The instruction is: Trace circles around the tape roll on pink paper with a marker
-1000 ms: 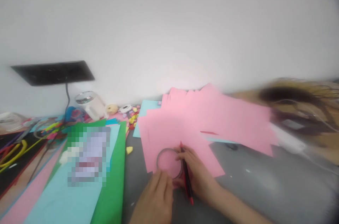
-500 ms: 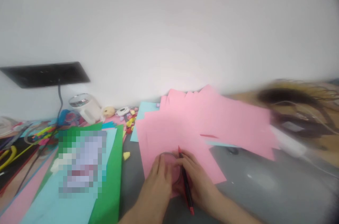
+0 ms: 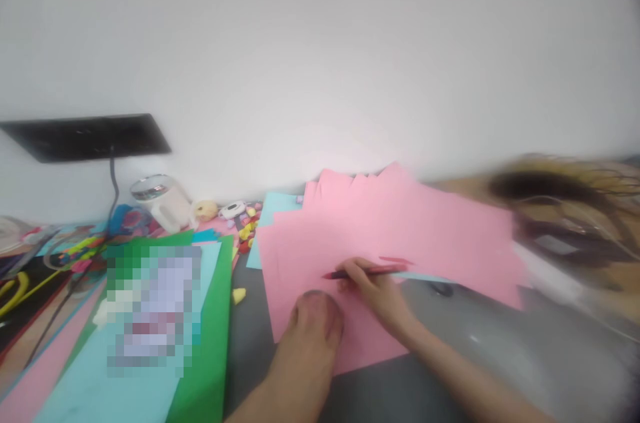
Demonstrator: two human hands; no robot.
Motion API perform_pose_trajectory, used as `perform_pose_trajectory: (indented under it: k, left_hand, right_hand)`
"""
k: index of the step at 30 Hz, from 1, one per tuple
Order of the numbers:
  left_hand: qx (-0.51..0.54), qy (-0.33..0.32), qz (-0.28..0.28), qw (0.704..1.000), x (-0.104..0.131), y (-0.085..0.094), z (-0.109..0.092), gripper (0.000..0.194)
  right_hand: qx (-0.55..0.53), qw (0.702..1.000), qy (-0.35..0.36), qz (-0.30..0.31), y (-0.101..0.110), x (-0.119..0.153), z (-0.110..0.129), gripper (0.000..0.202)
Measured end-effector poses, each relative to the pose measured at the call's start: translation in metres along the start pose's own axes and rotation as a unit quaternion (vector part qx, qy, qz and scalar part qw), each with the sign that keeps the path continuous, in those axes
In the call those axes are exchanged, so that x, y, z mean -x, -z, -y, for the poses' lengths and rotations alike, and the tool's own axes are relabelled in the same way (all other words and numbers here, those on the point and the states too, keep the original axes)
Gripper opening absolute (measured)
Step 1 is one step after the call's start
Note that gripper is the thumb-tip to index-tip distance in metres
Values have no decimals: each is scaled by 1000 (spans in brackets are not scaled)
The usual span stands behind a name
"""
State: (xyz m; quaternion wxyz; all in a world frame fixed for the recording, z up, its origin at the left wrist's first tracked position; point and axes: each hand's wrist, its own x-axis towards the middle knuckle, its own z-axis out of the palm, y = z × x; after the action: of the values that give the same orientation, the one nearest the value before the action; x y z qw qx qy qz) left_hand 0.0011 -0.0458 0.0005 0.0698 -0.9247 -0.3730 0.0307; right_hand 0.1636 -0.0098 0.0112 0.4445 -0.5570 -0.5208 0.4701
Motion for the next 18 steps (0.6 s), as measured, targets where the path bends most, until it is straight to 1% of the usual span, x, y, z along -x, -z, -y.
perform_pose_trajectory:
  k: [4, 6, 8, 10, 13, 16, 18]
  left_hand:
    - [46, 28, 8, 998, -2, 8, 2, 44]
    - [56, 32, 8, 998, -3, 8, 4, 43]
    - [44, 19, 5, 999, -3, 7, 4, 41]
    - [24, 2, -2, 1000, -3, 0, 3, 40]
    - [3, 14, -30, 999, -3, -17, -2, 40]
    - [6, 23, -60, 998, -2, -35, -6, 42]
    - [8, 25, -63, 998, -1, -43, -7, 44]
  right_hand:
    - [32, 999, -3, 6, -13, -22, 9, 33]
    - [28, 999, -8, 25, -20, -29, 10, 30]
    - [31, 998, -9, 61, -26, -33, 7, 23]
    - [32, 995, -3, 95, -30, -37, 4, 17]
    - [22, 990, 9, 141, -30, -41, 0, 11]
    - [29, 984, 29, 173, -26, -44, 1, 8]
    - [45, 981, 42, 184, -23, -46, 4, 8]
